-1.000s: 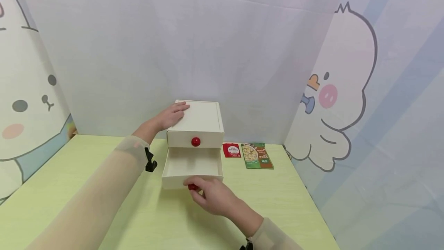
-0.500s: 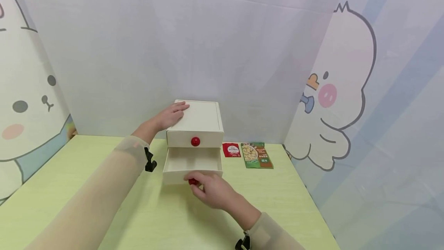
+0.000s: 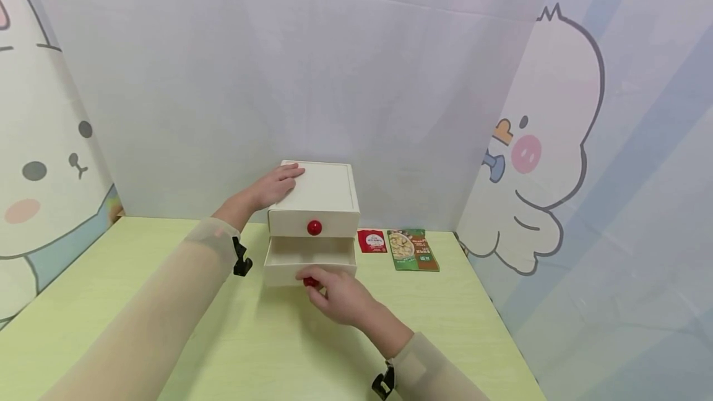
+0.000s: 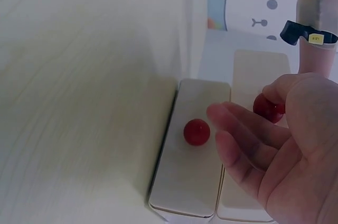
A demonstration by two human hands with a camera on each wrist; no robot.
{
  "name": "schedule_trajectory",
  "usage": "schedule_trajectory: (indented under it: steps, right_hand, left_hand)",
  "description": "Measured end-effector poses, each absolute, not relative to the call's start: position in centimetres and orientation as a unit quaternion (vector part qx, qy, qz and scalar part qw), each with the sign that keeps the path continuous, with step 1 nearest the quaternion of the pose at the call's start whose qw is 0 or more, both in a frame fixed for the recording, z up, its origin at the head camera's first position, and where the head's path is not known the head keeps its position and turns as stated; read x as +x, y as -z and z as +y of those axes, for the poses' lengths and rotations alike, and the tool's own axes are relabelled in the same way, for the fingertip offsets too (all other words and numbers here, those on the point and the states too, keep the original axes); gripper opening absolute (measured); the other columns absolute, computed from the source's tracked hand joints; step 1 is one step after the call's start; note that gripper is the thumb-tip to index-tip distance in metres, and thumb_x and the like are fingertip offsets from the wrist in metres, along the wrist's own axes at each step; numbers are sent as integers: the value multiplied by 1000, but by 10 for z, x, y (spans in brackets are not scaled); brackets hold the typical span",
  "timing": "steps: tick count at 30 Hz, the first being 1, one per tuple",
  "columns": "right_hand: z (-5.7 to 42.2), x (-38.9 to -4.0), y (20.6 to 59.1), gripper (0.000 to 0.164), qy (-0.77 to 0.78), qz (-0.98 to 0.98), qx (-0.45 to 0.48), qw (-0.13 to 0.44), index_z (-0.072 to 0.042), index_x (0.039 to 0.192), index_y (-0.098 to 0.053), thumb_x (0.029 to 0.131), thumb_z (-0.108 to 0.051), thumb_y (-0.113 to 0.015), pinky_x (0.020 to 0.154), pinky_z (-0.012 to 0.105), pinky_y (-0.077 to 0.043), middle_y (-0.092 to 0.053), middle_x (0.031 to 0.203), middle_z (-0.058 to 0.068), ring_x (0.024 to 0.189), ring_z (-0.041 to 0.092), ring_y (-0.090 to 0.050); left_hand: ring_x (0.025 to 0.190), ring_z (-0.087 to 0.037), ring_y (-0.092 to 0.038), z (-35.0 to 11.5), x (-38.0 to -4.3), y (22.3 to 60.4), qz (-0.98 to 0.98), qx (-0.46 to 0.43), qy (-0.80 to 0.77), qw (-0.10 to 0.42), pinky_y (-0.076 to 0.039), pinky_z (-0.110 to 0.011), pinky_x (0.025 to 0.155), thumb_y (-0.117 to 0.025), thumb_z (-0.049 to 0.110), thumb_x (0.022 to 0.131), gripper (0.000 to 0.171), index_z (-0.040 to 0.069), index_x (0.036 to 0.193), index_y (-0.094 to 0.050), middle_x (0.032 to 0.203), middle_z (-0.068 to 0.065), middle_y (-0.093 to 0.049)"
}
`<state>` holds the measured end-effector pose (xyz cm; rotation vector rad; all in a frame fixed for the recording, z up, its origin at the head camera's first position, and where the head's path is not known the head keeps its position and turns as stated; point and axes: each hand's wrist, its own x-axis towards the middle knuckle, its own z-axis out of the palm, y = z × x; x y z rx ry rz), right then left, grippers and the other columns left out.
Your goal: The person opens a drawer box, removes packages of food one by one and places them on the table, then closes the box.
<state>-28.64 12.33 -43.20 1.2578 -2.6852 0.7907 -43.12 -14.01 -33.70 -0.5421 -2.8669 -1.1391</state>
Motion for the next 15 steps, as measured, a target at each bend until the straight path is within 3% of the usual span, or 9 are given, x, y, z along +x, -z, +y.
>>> schedule_trajectory:
  steps: [8,15]
  right_hand:
    - [119,-296,432,27,-253,-881,399,35,-15,136,-71,110,-13,-65,74,21,-54,-78,123,5,81,6,-61]
    - [115,-305,432,29,-243,-890,385,41,-16,138,-71,110,-12,-65,81,24,-58,-78,129,4,90,7,-64]
  left_hand:
    - [173,-39,-9,-140,-433,339,-916,-173,363,3,-12,-61,140,-27,32,116,61,15,174,-34,186,-10,-16]
    - [173,-39,-9,-140,-433,339,-916,-170,363,1,-12,-62,139,-27,32,116,60,15,174,-34,186,-10,-16]
